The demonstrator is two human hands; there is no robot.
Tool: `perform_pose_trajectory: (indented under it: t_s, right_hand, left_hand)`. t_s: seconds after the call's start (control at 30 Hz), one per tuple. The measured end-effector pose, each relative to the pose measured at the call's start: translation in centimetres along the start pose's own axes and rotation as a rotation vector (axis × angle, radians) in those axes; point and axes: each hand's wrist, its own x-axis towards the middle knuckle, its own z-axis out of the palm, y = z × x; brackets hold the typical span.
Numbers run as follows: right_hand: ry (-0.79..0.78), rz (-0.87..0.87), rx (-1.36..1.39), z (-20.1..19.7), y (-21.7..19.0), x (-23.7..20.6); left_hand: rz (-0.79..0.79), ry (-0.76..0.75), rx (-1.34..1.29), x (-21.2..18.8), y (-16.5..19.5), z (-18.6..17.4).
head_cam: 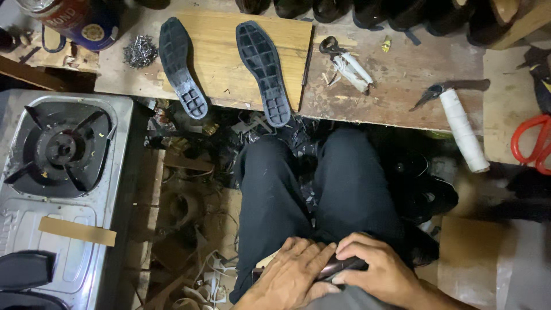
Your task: The person attaches rubber soles to shoe uppers using a hammer. They repeatedly pick up a shoe upper, align a sole, press it into place, and tap it with a hammer to secure the bond. The person handles multiple shoes one at a time, placing finished shoes on a nearby shelf.
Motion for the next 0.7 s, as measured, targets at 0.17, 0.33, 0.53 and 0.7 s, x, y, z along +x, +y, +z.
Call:
perform_pose_trajectory:
  t_s: [0.17, 0.33, 0.53, 0.7]
  right_hand:
    - [-0.025, 0.053, 0.136, -0.2, 2.1, -0.3]
    - [-0.022, 0.236, 0.244, -1.9, 4.5, -0.7]
    - [0.27, 0.175, 0.695, -1.9, 3.5, 1.9]
    - [0.2, 0.044, 0.097, -5.6, -0.6, 3.3]
  left_hand:
    - [0.009, 0.009, -0.068, -0.4, -0.4, 0.3]
    - [0.002, -0.005, -0.118, -0.2, -0.5, -0.7]
    - [-0.101, 0.451, -0.329, 2.2, -0.6, -2.0]
    - [-0.279, 0.872, -0.866, 1.8, -1.9, -4.5]
